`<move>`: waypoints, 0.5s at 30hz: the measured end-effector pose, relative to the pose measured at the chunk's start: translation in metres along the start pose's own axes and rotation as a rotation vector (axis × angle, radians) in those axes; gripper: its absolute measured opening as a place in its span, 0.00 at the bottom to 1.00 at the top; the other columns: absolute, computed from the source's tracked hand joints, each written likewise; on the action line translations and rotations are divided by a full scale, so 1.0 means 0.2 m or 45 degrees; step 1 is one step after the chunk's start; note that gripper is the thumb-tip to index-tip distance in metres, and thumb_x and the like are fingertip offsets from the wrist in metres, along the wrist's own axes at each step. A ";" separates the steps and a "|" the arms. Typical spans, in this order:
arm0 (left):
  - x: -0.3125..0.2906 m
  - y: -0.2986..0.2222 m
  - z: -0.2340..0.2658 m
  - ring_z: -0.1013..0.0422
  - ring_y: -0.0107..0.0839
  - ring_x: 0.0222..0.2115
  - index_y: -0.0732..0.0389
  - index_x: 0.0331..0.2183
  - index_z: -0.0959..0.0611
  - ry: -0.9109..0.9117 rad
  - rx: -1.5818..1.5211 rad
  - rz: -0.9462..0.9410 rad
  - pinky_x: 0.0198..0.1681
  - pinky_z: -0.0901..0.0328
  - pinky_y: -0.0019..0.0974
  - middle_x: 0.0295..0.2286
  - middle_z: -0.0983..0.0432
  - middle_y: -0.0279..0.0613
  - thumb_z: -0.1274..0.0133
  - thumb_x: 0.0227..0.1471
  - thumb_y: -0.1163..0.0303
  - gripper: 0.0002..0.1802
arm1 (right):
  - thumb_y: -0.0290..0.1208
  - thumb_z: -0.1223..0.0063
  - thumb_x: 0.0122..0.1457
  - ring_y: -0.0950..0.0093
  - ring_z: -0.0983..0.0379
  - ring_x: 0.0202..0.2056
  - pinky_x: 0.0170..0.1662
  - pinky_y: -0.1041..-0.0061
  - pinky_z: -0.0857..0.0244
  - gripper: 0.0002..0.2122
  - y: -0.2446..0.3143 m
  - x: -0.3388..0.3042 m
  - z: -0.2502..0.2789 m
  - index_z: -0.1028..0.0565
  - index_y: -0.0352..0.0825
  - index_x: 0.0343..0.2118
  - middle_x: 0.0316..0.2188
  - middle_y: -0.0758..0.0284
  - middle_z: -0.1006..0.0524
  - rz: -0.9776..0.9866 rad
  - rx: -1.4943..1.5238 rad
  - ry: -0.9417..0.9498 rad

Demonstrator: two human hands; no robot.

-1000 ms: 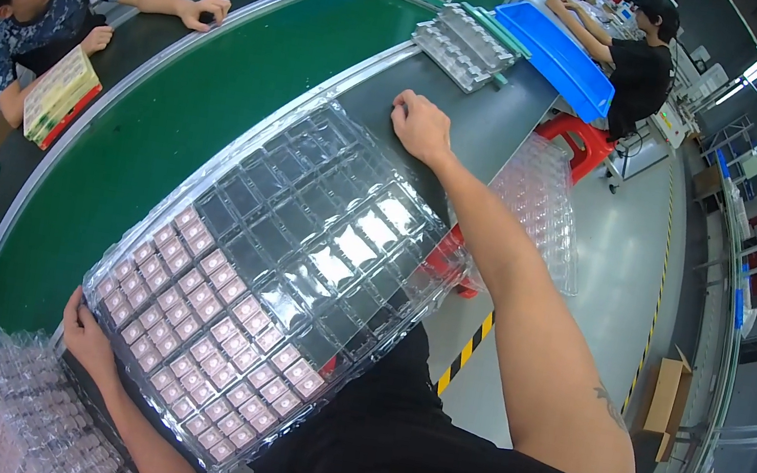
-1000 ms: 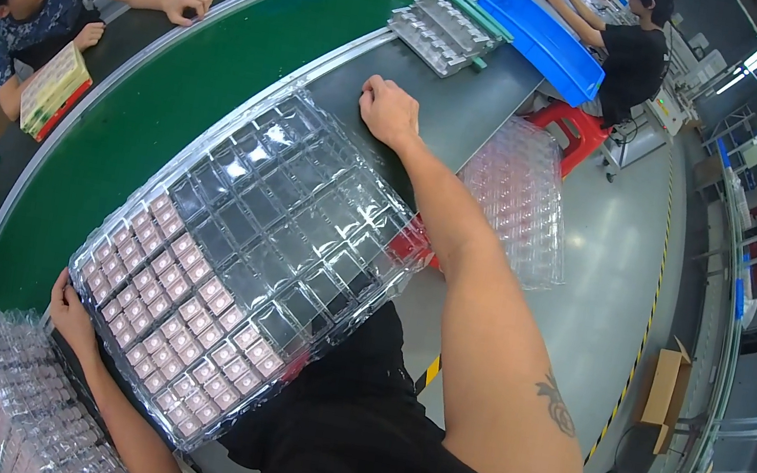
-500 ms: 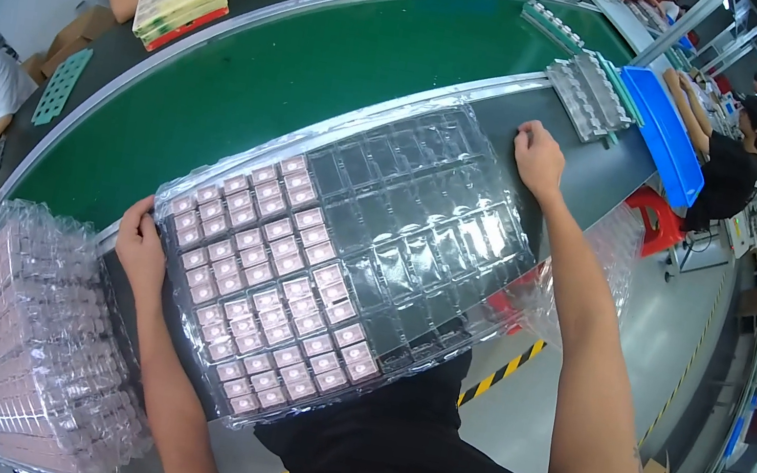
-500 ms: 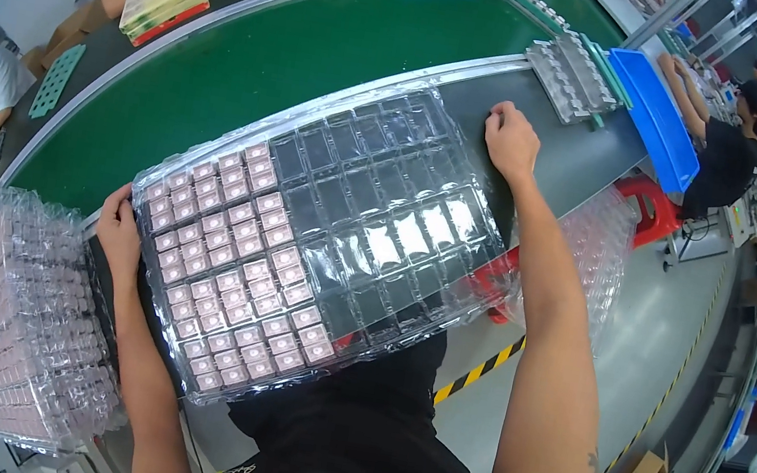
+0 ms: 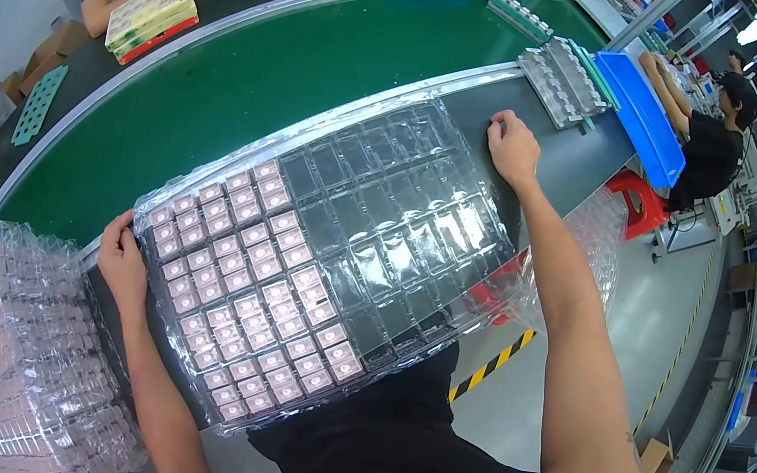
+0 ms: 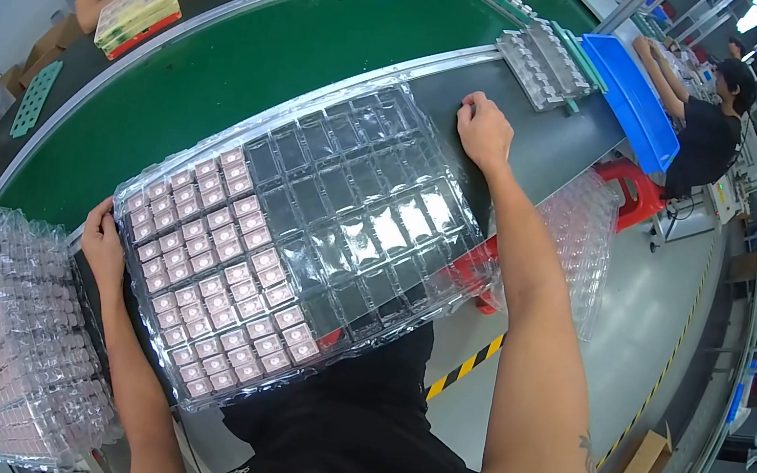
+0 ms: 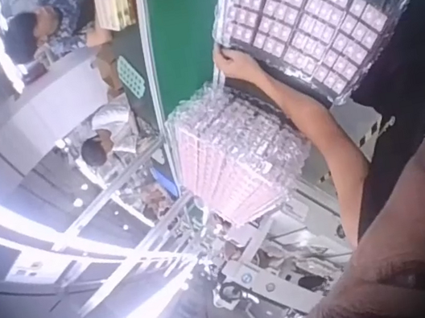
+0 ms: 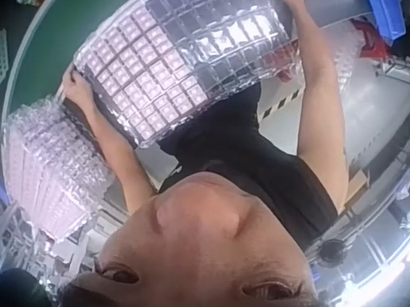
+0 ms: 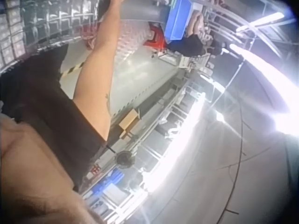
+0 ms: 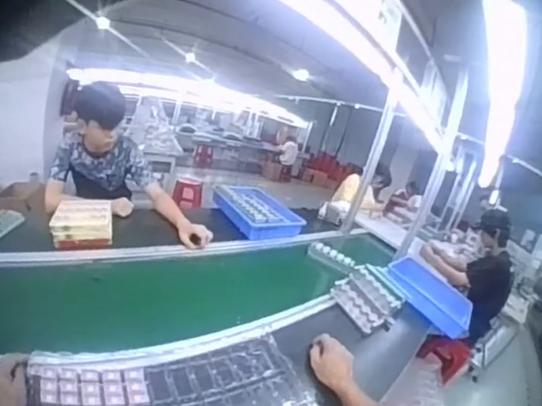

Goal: Picking up small electronic components and placing them into partitioned plastic trays on an assembly line conveyor.

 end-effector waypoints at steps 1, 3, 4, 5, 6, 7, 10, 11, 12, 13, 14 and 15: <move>0.00 0.00 -0.01 0.25 0.34 0.42 0.65 0.43 0.18 0.001 -0.001 0.000 0.47 0.34 0.33 0.41 0.21 0.46 0.55 0.59 0.77 0.13 | 0.37 0.54 0.59 0.57 0.24 0.39 0.43 0.59 0.32 0.10 0.00 0.00 0.00 0.25 0.40 0.39 0.36 0.59 0.21 0.014 0.010 -0.007; -0.01 0.01 0.03 0.25 0.35 0.42 0.66 0.42 0.18 -0.025 0.022 0.002 0.47 0.34 0.34 0.41 0.21 0.46 0.55 0.59 0.77 0.13 | 0.37 0.54 0.59 0.57 0.24 0.39 0.43 0.59 0.32 0.10 0.02 0.00 -0.03 0.25 0.40 0.38 0.36 0.59 0.21 0.045 0.004 -0.027; 0.00 0.01 0.02 0.25 0.35 0.42 0.66 0.41 0.18 -0.021 0.021 -0.022 0.47 0.34 0.34 0.40 0.21 0.47 0.54 0.59 0.77 0.12 | 0.37 0.54 0.59 0.57 0.24 0.39 0.43 0.59 0.32 0.10 0.02 0.00 -0.03 0.24 0.40 0.38 0.36 0.59 0.21 0.071 -0.006 -0.051; -0.01 0.01 0.02 0.25 0.36 0.42 0.66 0.40 0.17 -0.032 0.036 -0.035 0.48 0.33 0.35 0.40 0.21 0.47 0.54 0.58 0.77 0.12 | 0.37 0.54 0.59 0.57 0.24 0.40 0.43 0.59 0.32 0.10 0.02 0.01 -0.03 0.24 0.40 0.38 0.36 0.59 0.21 0.061 0.010 -0.050; -0.01 -0.01 -0.01 0.25 0.37 0.41 0.66 0.40 0.17 -0.025 0.028 -0.016 0.48 0.33 0.35 0.39 0.20 0.48 0.54 0.57 0.78 0.12 | 0.37 0.54 0.59 0.57 0.24 0.40 0.43 0.59 0.32 0.10 -0.01 0.00 -0.01 0.24 0.40 0.38 0.36 0.59 0.21 0.050 0.026 -0.043; -0.02 -0.01 0.05 0.24 0.38 0.41 0.65 0.40 0.17 -0.038 0.042 -0.008 0.47 0.33 0.35 0.39 0.20 0.49 0.53 0.56 0.79 0.12 | 0.38 0.53 0.59 0.57 0.24 0.41 0.44 0.59 0.32 0.11 0.02 0.00 -0.05 0.23 0.40 0.39 0.37 0.59 0.21 0.065 0.070 -0.027; -0.02 -0.05 0.02 0.24 0.42 0.40 0.63 0.37 0.16 -0.094 0.053 -0.069 0.46 0.32 0.37 0.37 0.20 0.50 0.52 0.54 0.77 0.11 | 0.39 0.54 0.59 0.56 0.24 0.41 0.43 0.59 0.32 0.12 -0.01 0.00 -0.01 0.23 0.41 0.40 0.38 0.59 0.20 0.090 0.016 -0.021; -0.02 -0.03 0.01 0.24 0.44 0.40 0.62 0.37 0.16 -0.105 0.035 -0.054 0.46 0.31 0.38 0.37 0.20 0.49 0.52 0.54 0.77 0.11 | 0.39 0.54 0.59 0.56 0.24 0.41 0.43 0.59 0.32 0.12 -0.02 0.00 -0.01 0.24 0.41 0.40 0.37 0.59 0.20 0.110 0.015 -0.044; -0.02 -0.03 0.03 0.24 0.45 0.40 0.62 0.36 0.16 -0.106 0.082 -0.078 0.45 0.31 0.40 0.37 0.20 0.50 0.52 0.54 0.77 0.11 | 0.39 0.54 0.60 0.56 0.24 0.41 0.42 0.60 0.32 0.12 0.00 0.00 -0.02 0.24 0.41 0.41 0.36 0.58 0.20 0.057 -0.006 0.010; -0.02 -0.06 0.02 0.25 0.46 0.40 0.63 0.36 0.16 -0.127 0.075 -0.103 0.45 0.32 0.41 0.36 0.21 0.50 0.53 0.54 0.77 0.11 | 0.39 0.54 0.61 0.56 0.24 0.39 0.40 0.60 0.32 0.11 -0.01 0.00 -0.01 0.24 0.42 0.41 0.34 0.58 0.21 0.054 -0.017 -0.011; -0.02 -0.07 0.01 0.26 0.47 0.40 0.63 0.35 0.16 -0.116 0.053 -0.124 0.46 0.32 0.42 0.36 0.21 0.50 0.53 0.53 0.77 0.11 | 0.39 0.54 0.61 0.56 0.24 0.38 0.40 0.60 0.32 0.11 -0.05 0.01 -0.02 0.25 0.42 0.41 0.34 0.58 0.21 0.077 0.001 -0.011; -0.02 -0.06 0.00 0.26 0.48 0.40 0.63 0.35 0.16 -0.126 0.038 -0.117 0.46 0.33 0.43 0.36 0.21 0.50 0.53 0.52 0.78 0.11 | 0.38 0.54 0.61 0.56 0.24 0.36 0.39 0.61 0.32 0.10 -0.08 0.02 -0.04 0.25 0.42 0.41 0.33 0.58 0.21 0.096 0.019 -0.010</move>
Point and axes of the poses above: each hand's wrist, its own x-axis towards the middle knuckle, its own z-axis out of the back of the hand, y = z × x, the point moved 4 cm from there along x, towards the middle knuckle
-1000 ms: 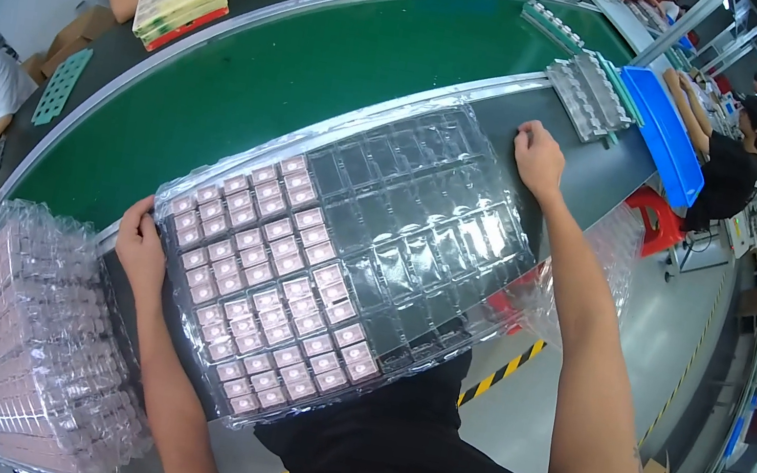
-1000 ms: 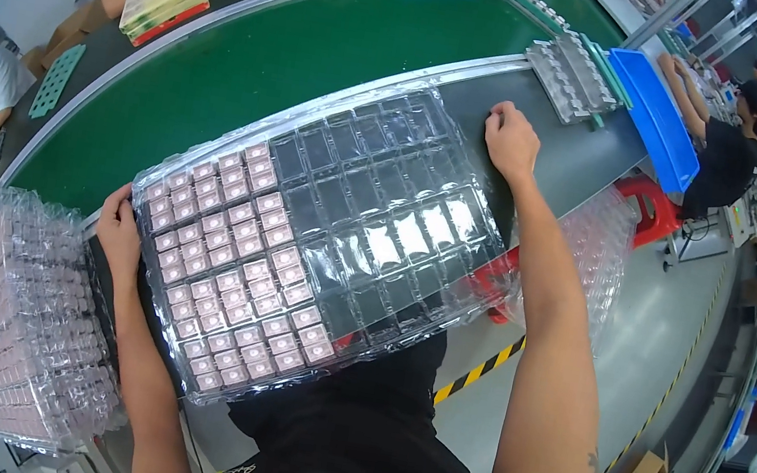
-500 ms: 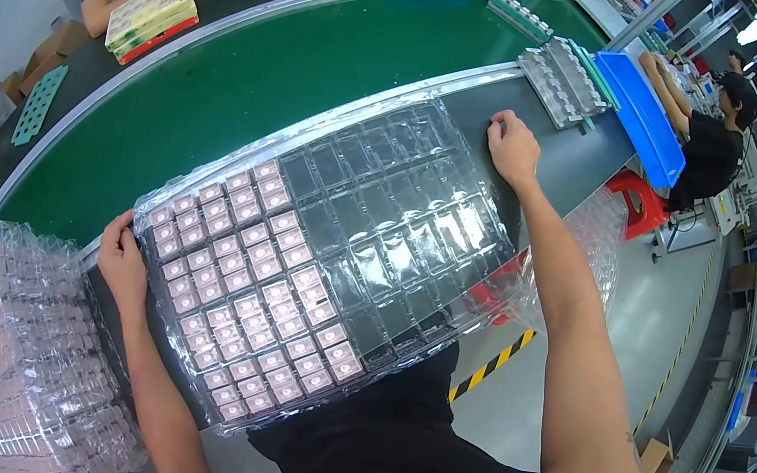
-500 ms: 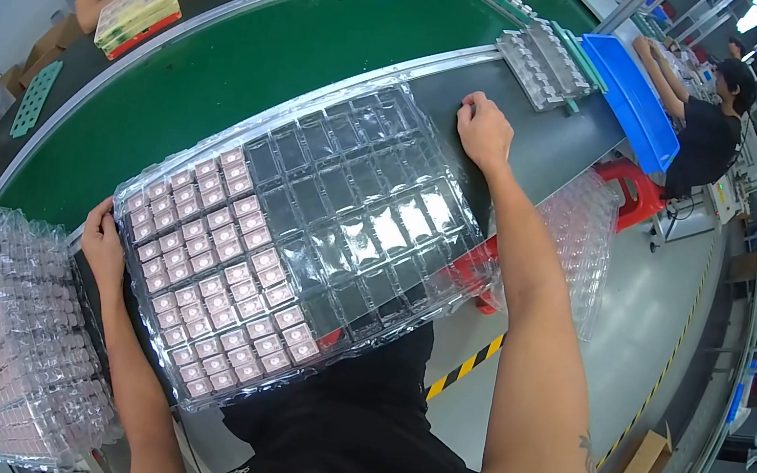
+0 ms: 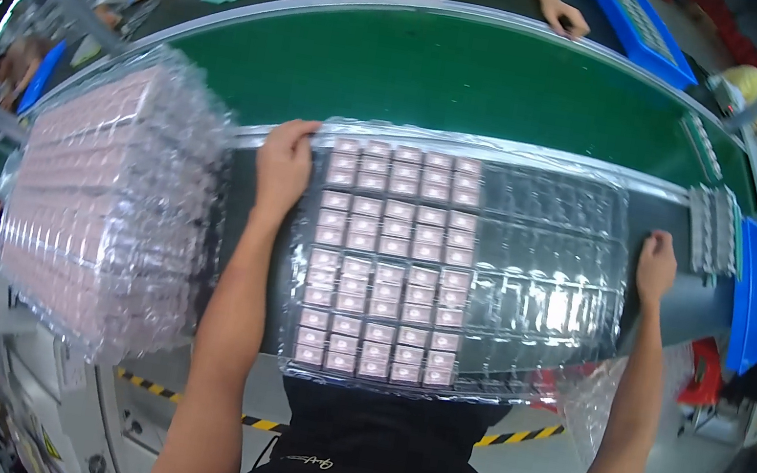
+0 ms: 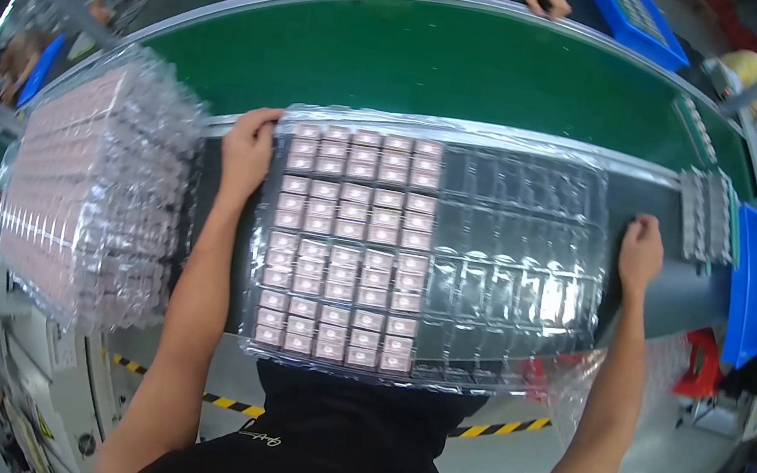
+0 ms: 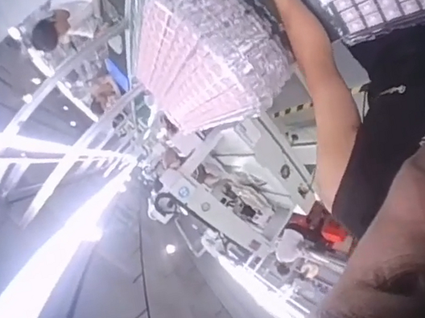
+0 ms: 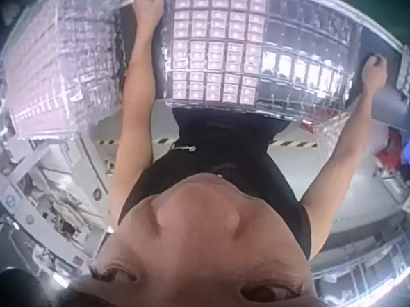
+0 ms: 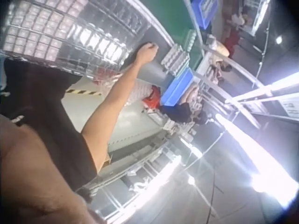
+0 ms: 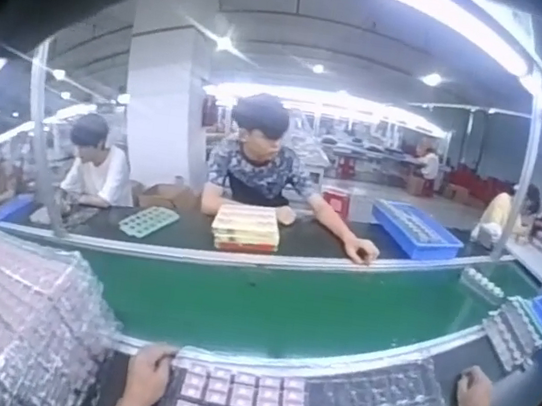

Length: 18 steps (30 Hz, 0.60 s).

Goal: Picking up small electronic components and placing them into partitioned plastic trays on an assembly line conveyor.

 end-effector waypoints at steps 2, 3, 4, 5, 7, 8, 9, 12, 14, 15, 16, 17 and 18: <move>0.00 0.01 0.02 0.26 0.48 0.40 0.63 0.35 0.16 -0.019 -0.001 0.007 0.46 0.33 0.43 0.36 0.21 0.51 0.53 0.52 0.77 0.11 | 0.38 0.53 0.61 0.57 0.24 0.35 0.38 0.61 0.33 0.10 0.03 0.00 -0.02 0.25 0.42 0.41 0.32 0.58 0.21 -0.025 0.002 0.020; 0.00 0.00 0.02 0.26 0.48 0.41 0.63 0.35 0.16 -0.025 -0.009 0.006 0.46 0.33 0.43 0.36 0.21 0.51 0.53 0.52 0.77 0.12 | 0.38 0.53 0.61 0.57 0.23 0.35 0.38 0.61 0.33 0.10 0.02 0.01 -0.02 0.25 0.42 0.41 0.32 0.59 0.21 -0.016 -0.022 0.017; 0.00 -0.02 0.02 0.26 0.49 0.41 0.63 0.35 0.16 -0.010 -0.004 0.018 0.46 0.33 0.43 0.36 0.21 0.52 0.53 0.52 0.78 0.12 | 0.38 0.54 0.61 0.57 0.23 0.35 0.37 0.61 0.32 0.10 0.01 0.01 -0.03 0.25 0.42 0.41 0.32 0.59 0.21 -0.009 -0.047 0.012; 0.00 -0.02 0.03 0.26 0.49 0.41 0.63 0.35 0.16 -0.025 0.009 0.006 0.46 0.33 0.43 0.36 0.21 0.52 0.53 0.51 0.78 0.12 | 0.38 0.54 0.62 0.57 0.23 0.34 0.37 0.61 0.33 0.10 0.02 0.01 -0.03 0.25 0.41 0.41 0.31 0.59 0.21 0.006 -0.038 -0.001; 0.00 -0.02 0.04 0.26 0.49 0.41 0.63 0.34 0.15 -0.036 0.016 -0.001 0.46 0.33 0.44 0.35 0.21 0.52 0.53 0.51 0.78 0.12 | 0.38 0.54 0.62 0.57 0.23 0.34 0.37 0.61 0.33 0.10 0.01 0.02 -0.04 0.25 0.41 0.41 0.30 0.59 0.21 0.016 -0.024 0.015; 0.00 -0.03 0.04 0.26 0.49 0.41 0.63 0.35 0.15 -0.035 0.010 0.013 0.46 0.33 0.44 0.35 0.21 0.52 0.53 0.51 0.78 0.12 | 0.38 0.54 0.62 0.57 0.23 0.34 0.37 0.61 0.33 0.10 0.00 0.02 -0.03 0.25 0.41 0.41 0.30 0.59 0.21 0.002 -0.032 0.020; 0.00 -0.05 0.03 0.27 0.49 0.42 0.62 0.35 0.15 -0.033 0.002 0.027 0.46 0.33 0.44 0.36 0.21 0.52 0.52 0.52 0.77 0.12 | 0.38 0.54 0.62 0.57 0.23 0.34 0.37 0.61 0.33 0.10 0.00 0.01 -0.02 0.25 0.41 0.41 0.30 0.58 0.21 -0.008 -0.034 0.031; 0.00 -0.04 0.04 0.27 0.49 0.42 0.62 0.35 0.15 -0.030 0.013 0.041 0.47 0.33 0.44 0.36 0.21 0.52 0.52 0.52 0.77 0.12 | 0.38 0.54 0.62 0.57 0.23 0.34 0.36 0.61 0.33 0.10 0.02 0.01 -0.01 0.25 0.41 0.41 0.30 0.59 0.21 -0.016 -0.021 0.034; 0.00 -0.05 0.03 0.27 0.49 0.42 0.62 0.35 0.15 -0.027 0.007 0.026 0.47 0.33 0.44 0.36 0.21 0.52 0.53 0.52 0.77 0.12 | 0.38 0.54 0.62 0.57 0.23 0.34 0.36 0.60 0.33 0.10 0.03 0.01 -0.01 0.25 0.41 0.40 0.30 0.59 0.21 -0.011 -0.034 0.025; 0.00 -0.05 0.04 0.27 0.49 0.42 0.62 0.35 0.15 -0.033 0.016 0.021 0.47 0.33 0.44 0.36 0.21 0.52 0.53 0.52 0.77 0.12 | 0.37 0.54 0.62 0.57 0.23 0.33 0.36 0.60 0.33 0.10 0.04 0.01 -0.01 0.25 0.41 0.40 0.30 0.59 0.21 -0.006 -0.045 0.017; 0.01 -0.05 0.04 0.27 0.48 0.42 0.63 0.35 0.15 -0.039 0.025 0.015 0.47 0.33 0.44 0.36 0.21 0.51 0.53 0.52 0.77 0.12 | 0.37 0.54 0.62 0.57 0.23 0.33 0.36 0.60 0.33 0.10 0.03 0.01 -0.01 0.25 0.41 0.40 0.30 0.59 0.21 -0.012 -0.054 0.011; 0.00 -0.05 0.04 0.27 0.48 0.42 0.63 0.35 0.15 -0.035 0.039 0.007 0.47 0.33 0.44 0.36 0.21 0.51 0.53 0.53 0.77 0.12 | 0.37 0.54 0.62 0.57 0.24 0.33 0.37 0.60 0.33 0.10 0.04 0.01 -0.01 0.25 0.41 0.40 0.30 0.59 0.21 -0.007 -0.047 0.015; 0.00 -0.05 0.04 0.27 0.48 0.42 0.63 0.35 0.15 -0.025 0.030 0.028 0.47 0.33 0.44 0.36 0.21 0.51 0.53 0.53 0.77 0.12 | 0.37 0.55 0.62 0.57 0.24 0.33 0.37 0.60 0.33 0.10 0.06 0.01 0.00 0.25 0.41 0.40 0.30 0.59 0.21 -0.002 -0.041 0.017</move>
Point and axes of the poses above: each hand's wrist, its own x-axis towards the middle knuckle, its own z-axis out of the back of the hand, y = z × x, the point moved 4 cm from there along x, towards the middle knuckle
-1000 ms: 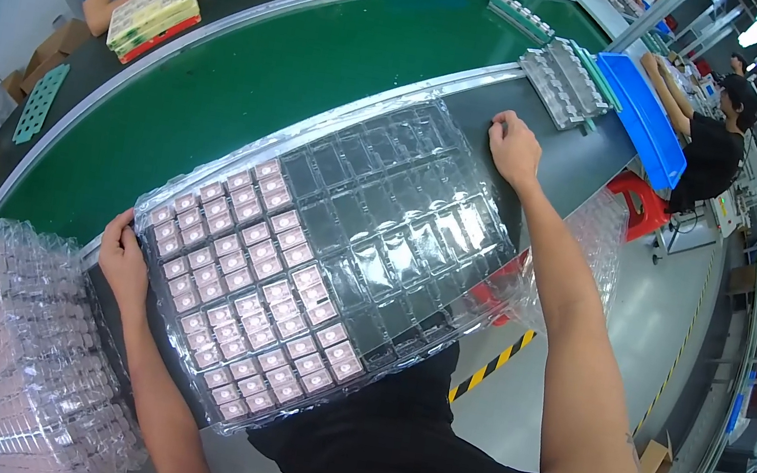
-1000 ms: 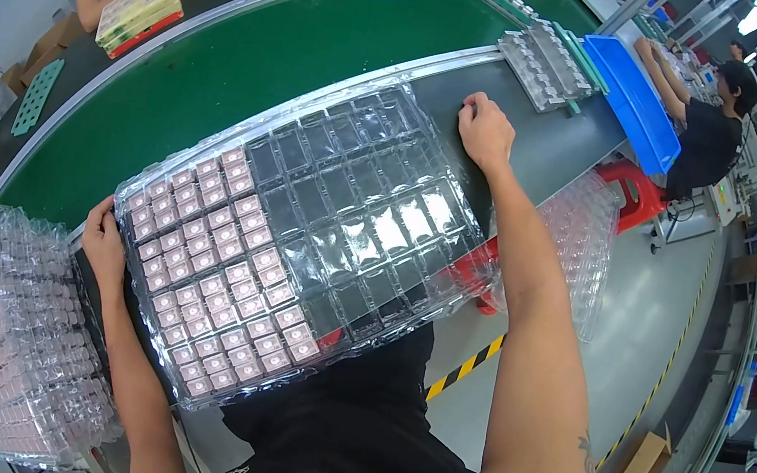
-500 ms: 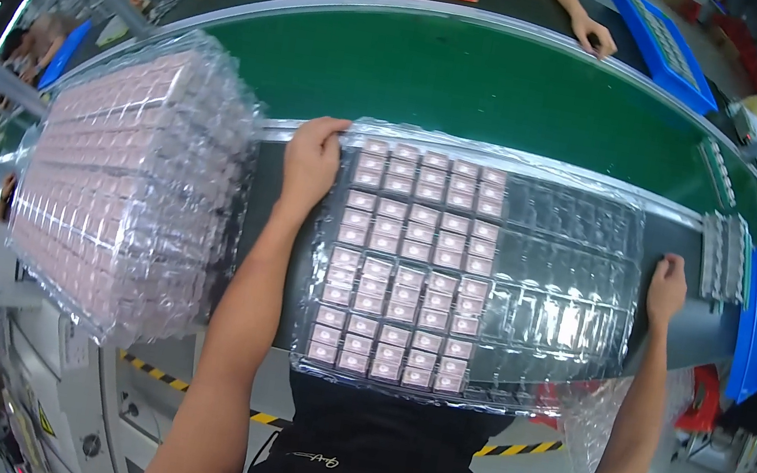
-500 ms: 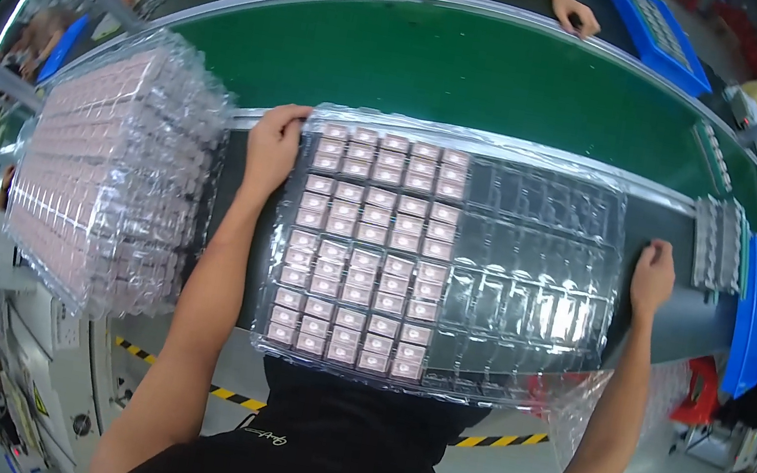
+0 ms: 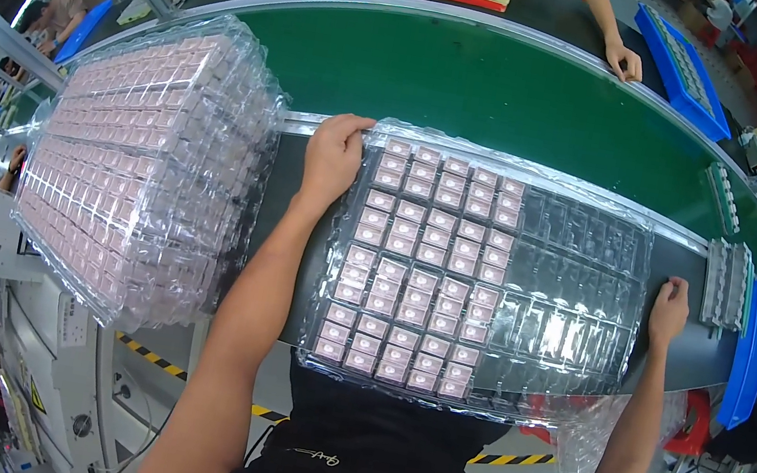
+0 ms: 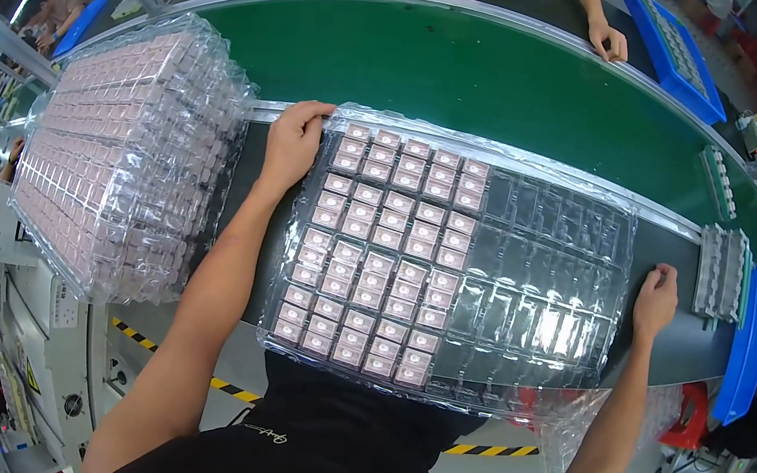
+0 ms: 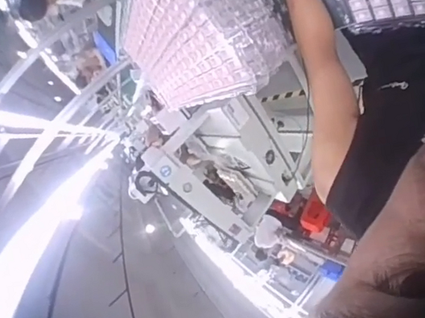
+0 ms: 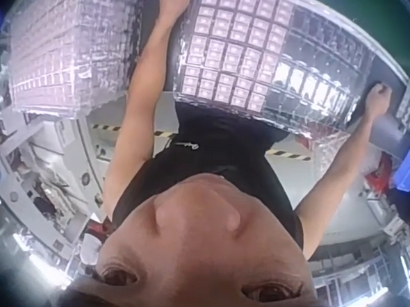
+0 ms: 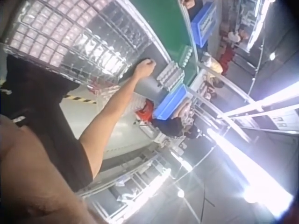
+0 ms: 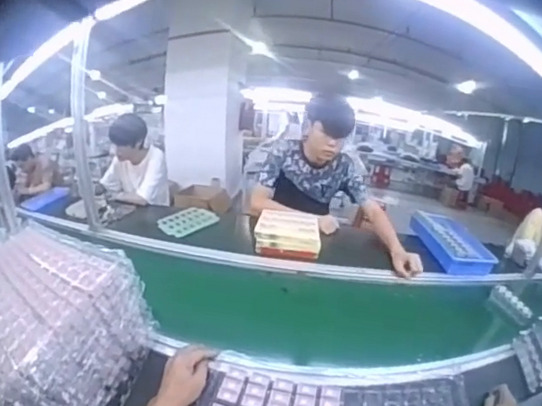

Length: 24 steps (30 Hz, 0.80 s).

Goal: Picking up small electronic components and placing them into partitioned plastic trays on an assembly line conveyor.

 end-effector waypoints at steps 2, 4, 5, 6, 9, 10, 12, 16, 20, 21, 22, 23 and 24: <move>0.00 0.00 0.00 0.27 0.48 0.43 0.63 0.35 0.15 0.008 0.016 0.002 0.47 0.33 0.44 0.36 0.21 0.51 0.53 0.53 0.77 0.12 | 0.37 0.55 0.61 0.57 0.24 0.33 0.37 0.60 0.33 0.10 0.01 0.00 0.01 0.25 0.41 0.40 0.30 0.59 0.21 -0.012 -0.007 -0.015; 0.00 0.00 -0.01 0.27 0.48 0.43 0.63 0.35 0.15 0.016 0.009 0.000 0.47 0.33 0.44 0.37 0.21 0.51 0.53 0.53 0.77 0.12 | 0.37 0.55 0.61 0.58 0.24 0.33 0.37 0.60 0.33 0.10 0.01 -0.01 0.01 0.25 0.41 0.40 0.30 0.60 0.21 -0.008 0.002 -0.008; 0.00 0.01 0.00 0.27 0.48 0.43 0.63 0.35 0.15 0.016 0.018 0.002 0.47 0.33 0.44 0.37 0.21 0.52 0.53 0.54 0.77 0.12 | 0.37 0.55 0.61 0.58 0.24 0.33 0.37 0.60 0.33 0.10 0.02 -0.01 0.01 0.25 0.41 0.40 0.30 0.60 0.21 -0.012 -0.002 -0.010; 0.00 0.01 0.00 0.27 0.48 0.43 0.63 0.35 0.15 0.020 0.018 0.011 0.47 0.33 0.44 0.37 0.21 0.52 0.54 0.54 0.77 0.12 | 0.38 0.55 0.61 0.58 0.24 0.33 0.37 0.60 0.33 0.10 0.02 -0.01 0.02 0.25 0.41 0.40 0.30 0.60 0.21 -0.022 -0.006 -0.004; 0.00 0.01 -0.01 0.27 0.48 0.43 0.63 0.35 0.15 0.006 0.026 -0.006 0.47 0.33 0.44 0.37 0.21 0.52 0.54 0.54 0.77 0.12 | 0.38 0.55 0.62 0.59 0.24 0.34 0.37 0.61 0.33 0.11 0.01 0.00 0.02 0.25 0.41 0.41 0.30 0.60 0.21 -0.036 -0.015 0.019; 0.00 0.01 -0.01 0.27 0.48 0.43 0.63 0.35 0.15 0.006 0.026 -0.006 0.47 0.33 0.44 0.37 0.21 0.52 0.54 0.54 0.77 0.12 | 0.39 0.55 0.62 0.59 0.23 0.34 0.38 0.62 0.33 0.11 0.01 0.00 0.01 0.25 0.41 0.41 0.30 0.60 0.21 -0.039 -0.019 0.036; 0.00 0.00 -0.01 0.27 0.48 0.43 0.63 0.35 0.15 0.009 0.022 -0.017 0.47 0.33 0.43 0.37 0.21 0.52 0.54 0.54 0.77 0.12 | 0.39 0.55 0.62 0.59 0.24 0.34 0.37 0.61 0.33 0.11 0.00 0.00 0.01 0.25 0.41 0.41 0.30 0.60 0.21 -0.030 -0.015 0.020; 0.00 0.01 0.00 0.27 0.48 0.43 0.62 0.35 0.15 0.000 0.019 0.002 0.47 0.33 0.43 0.37 0.21 0.52 0.53 0.53 0.78 0.12 | 0.38 0.55 0.61 0.58 0.24 0.33 0.37 0.60 0.33 0.10 0.01 0.00 0.01 0.25 0.41 0.40 0.30 0.60 0.21 -0.028 -0.008 0.008; 0.00 0.00 0.00 0.27 0.48 0.43 0.62 0.35 0.15 -0.001 -0.026 0.023 0.47 0.33 0.44 0.36 0.21 0.52 0.53 0.53 0.78 0.12 | 0.38 0.55 0.61 0.58 0.24 0.34 0.37 0.60 0.33 0.10 0.01 -0.01 0.01 0.25 0.41 0.40 0.30 0.60 0.21 -0.023 -0.012 0.028; 0.00 0.00 0.00 0.27 0.48 0.43 0.63 0.35 0.15 0.001 -0.017 0.023 0.47 0.33 0.44 0.36 0.21 0.52 0.53 0.53 0.78 0.12 | 0.38 0.55 0.62 0.58 0.24 0.33 0.37 0.60 0.33 0.10 0.01 -0.01 0.01 0.25 0.41 0.40 0.30 0.60 0.21 -0.023 -0.014 0.021; 0.00 0.00 0.00 0.27 0.49 0.43 0.63 0.35 0.15 0.003 -0.008 0.023 0.47 0.33 0.44 0.36 0.21 0.52 0.53 0.52 0.78 0.12 | 0.38 0.55 0.62 0.58 0.24 0.33 0.37 0.60 0.33 0.10 0.01 -0.01 0.01 0.25 0.41 0.40 0.30 0.60 0.21 -0.024 -0.017 0.014; 0.00 0.00 0.00 0.27 0.49 0.43 0.63 0.35 0.15 0.001 -0.004 0.025 0.47 0.33 0.44 0.36 0.21 0.52 0.53 0.52 0.78 0.12 | 0.38 0.55 0.62 0.58 0.24 0.33 0.37 0.60 0.33 0.10 0.01 -0.01 0.01 0.25 0.41 0.40 0.30 0.60 0.21 -0.021 -0.014 0.016; 0.00 0.01 0.00 0.27 0.48 0.43 0.63 0.35 0.15 -0.001 -0.005 0.018 0.47 0.33 0.44 0.36 0.21 0.52 0.53 0.52 0.78 0.12 | 0.38 0.55 0.62 0.58 0.24 0.33 0.37 0.60 0.33 0.10 0.01 -0.01 0.01 0.25 0.41 0.40 0.29 0.60 0.21 -0.022 -0.017 0.015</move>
Point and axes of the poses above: each hand's wrist, its own x-axis towards the middle knuckle, its own z-axis out of the back of the hand, y = z × x, the point moved 4 cm from there along x, towards the middle knuckle
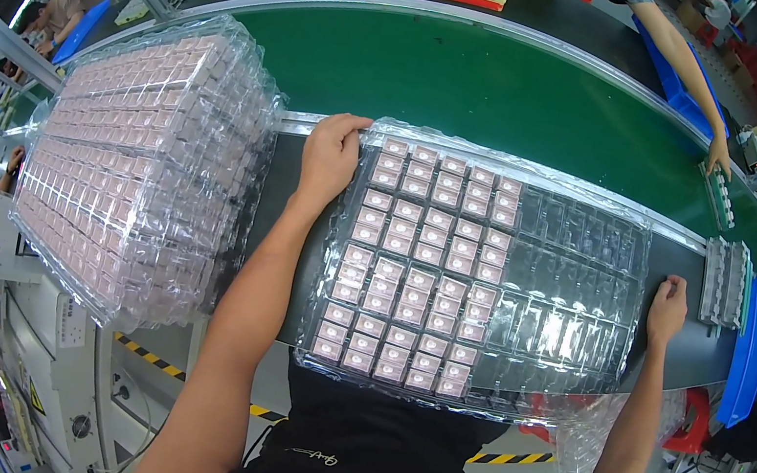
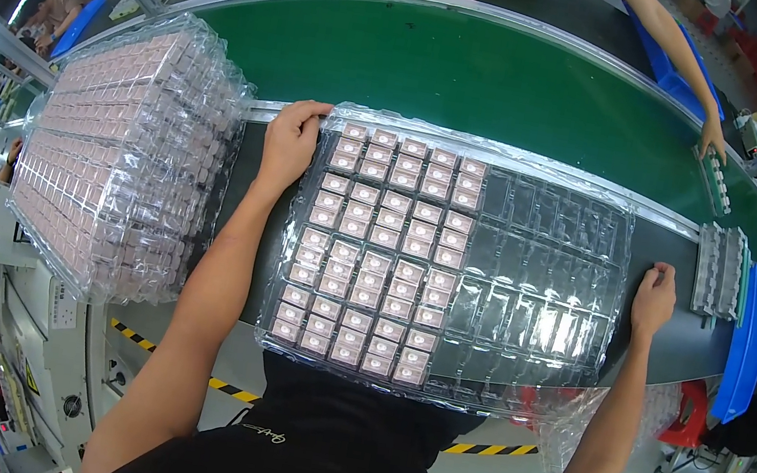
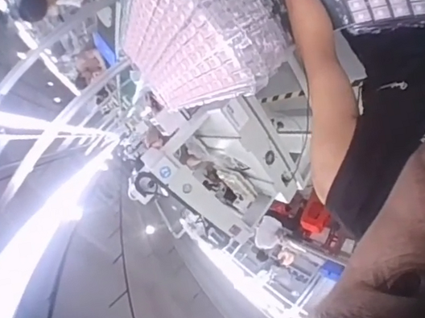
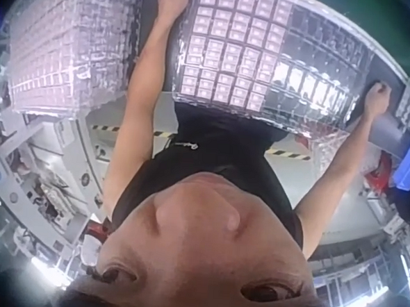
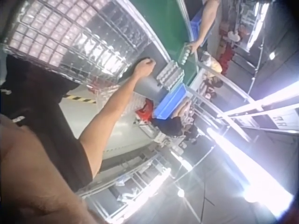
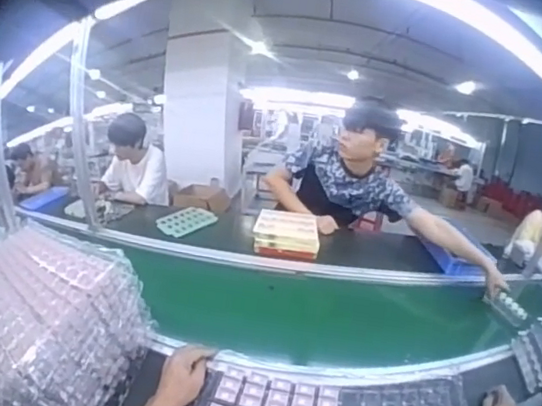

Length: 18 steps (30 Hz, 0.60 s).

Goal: Picking up small electronic components and placing them into partitioned plastic trays on an assembly line conveyor.

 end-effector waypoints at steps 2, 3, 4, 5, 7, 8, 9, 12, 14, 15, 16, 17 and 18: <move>0.00 0.00 0.00 0.27 0.48 0.43 0.63 0.35 0.15 -0.004 0.003 -0.005 0.47 0.33 0.44 0.36 0.21 0.51 0.53 0.52 0.78 0.12 | 0.38 0.55 0.62 0.58 0.24 0.33 0.37 0.60 0.33 0.10 0.00 0.00 0.00 0.25 0.41 0.40 0.29 0.60 0.21 0.001 0.000 0.002; 0.00 0.00 0.00 0.27 0.48 0.43 0.63 0.35 0.15 -0.006 -0.001 -0.009 0.47 0.33 0.44 0.36 0.21 0.51 0.53 0.52 0.78 0.12 | 0.38 0.55 0.62 0.58 0.24 0.32 0.37 0.61 0.33 0.10 -0.01 0.00 0.00 0.25 0.41 0.40 0.29 0.60 0.21 0.008 0.006 -0.001; 0.00 0.00 0.00 0.27 0.48 0.43 0.63 0.35 0.15 -0.008 -0.005 -0.013 0.47 0.33 0.44 0.35 0.21 0.51 0.53 0.52 0.78 0.12 | 0.38 0.55 0.62 0.58 0.24 0.32 0.37 0.61 0.33 0.10 -0.01 0.00 0.00 0.25 0.40 0.40 0.28 0.60 0.22 0.015 0.012 -0.004; 0.00 0.00 0.00 0.27 0.48 0.43 0.63 0.35 0.15 -0.010 -0.002 -0.012 0.47 0.33 0.44 0.35 0.21 0.51 0.53 0.52 0.78 0.12 | 0.38 0.55 0.62 0.58 0.24 0.32 0.37 0.61 0.33 0.10 -0.02 0.01 -0.01 0.25 0.40 0.40 0.28 0.60 0.22 0.018 0.015 -0.003; 0.00 0.00 0.00 0.27 0.48 0.42 0.63 0.35 0.15 -0.013 0.000 -0.013 0.47 0.34 0.44 0.35 0.21 0.51 0.53 0.52 0.78 0.12 | 0.38 0.55 0.62 0.59 0.24 0.32 0.37 0.61 0.33 0.11 -0.03 0.01 -0.01 0.25 0.40 0.41 0.28 0.60 0.22 0.037 0.016 -0.005; 0.00 0.00 0.00 0.27 0.48 0.42 0.63 0.35 0.15 -0.012 0.001 -0.013 0.47 0.34 0.44 0.35 0.21 0.51 0.53 0.52 0.78 0.12 | 0.38 0.55 0.62 0.59 0.24 0.32 0.37 0.61 0.33 0.11 -0.02 0.01 -0.01 0.25 0.40 0.41 0.28 0.60 0.22 0.037 0.017 -0.004; 0.00 0.00 0.00 0.27 0.48 0.42 0.63 0.35 0.15 -0.007 -0.005 -0.011 0.47 0.34 0.44 0.35 0.21 0.51 0.53 0.52 0.78 0.12 | 0.38 0.55 0.61 0.58 0.24 0.32 0.37 0.61 0.33 0.11 -0.02 0.01 -0.01 0.25 0.40 0.41 0.28 0.60 0.22 0.026 0.020 -0.001; 0.01 0.00 0.00 0.27 0.48 0.42 0.63 0.35 0.15 -0.010 0.005 -0.034 0.47 0.34 0.44 0.36 0.21 0.51 0.53 0.53 0.78 0.12 | 0.38 0.55 0.61 0.58 0.24 0.32 0.37 0.60 0.33 0.11 -0.02 0.01 -0.01 0.25 0.40 0.40 0.29 0.60 0.22 0.020 0.015 -0.007; 0.01 -0.01 0.00 0.27 0.48 0.42 0.63 0.35 0.15 -0.018 0.020 -0.060 0.47 0.34 0.44 0.36 0.21 0.51 0.53 0.53 0.78 0.12 | 0.38 0.55 0.61 0.58 0.24 0.32 0.37 0.60 0.33 0.11 -0.02 0.01 -0.01 0.25 0.40 0.40 0.29 0.60 0.21 0.024 0.008 -0.018; 0.01 -0.01 0.00 0.27 0.48 0.42 0.64 0.35 0.15 -0.016 0.021 -0.057 0.47 0.34 0.44 0.36 0.21 0.51 0.53 0.53 0.78 0.12 | 0.38 0.55 0.61 0.58 0.24 0.32 0.37 0.60 0.33 0.11 -0.01 0.01 -0.01 0.25 0.40 0.40 0.29 0.60 0.21 0.027 0.016 -0.015; 0.01 -0.01 0.00 0.27 0.48 0.42 0.64 0.35 0.15 -0.015 0.023 -0.054 0.47 0.34 0.44 0.36 0.21 0.51 0.53 0.53 0.78 0.12 | 0.38 0.55 0.61 0.58 0.24 0.32 0.37 0.60 0.33 0.10 -0.01 0.01 0.00 0.25 0.40 0.40 0.29 0.60 0.21 0.030 0.023 -0.013; 0.01 -0.01 0.00 0.27 0.48 0.42 0.64 0.35 0.15 -0.017 0.018 -0.063 0.47 0.34 0.44 0.36 0.21 0.51 0.53 0.53 0.78 0.12 | 0.38 0.55 0.61 0.58 0.24 0.32 0.37 0.60 0.33 0.10 0.00 0.01 0.00 0.25 0.40 0.40 0.29 0.60 0.21 0.026 0.025 -0.022; 0.01 -0.02 0.00 0.27 0.48 0.42 0.64 0.35 0.15 -0.013 0.017 -0.059 0.47 0.34 0.44 0.36 0.21 0.52 0.53 0.53 0.78 0.12 | 0.38 0.55 0.61 0.58 0.24 0.32 0.37 0.60 0.33 0.10 0.00 0.01 0.00 0.25 0.40 0.40 0.29 0.60 0.21 0.024 0.019 -0.021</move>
Point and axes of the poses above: each hand's wrist, its own x-axis towards the middle knuckle, its own z-axis out of the back of the hand, y = z × x, the point moved 4 cm from there along x, towards the middle knuckle
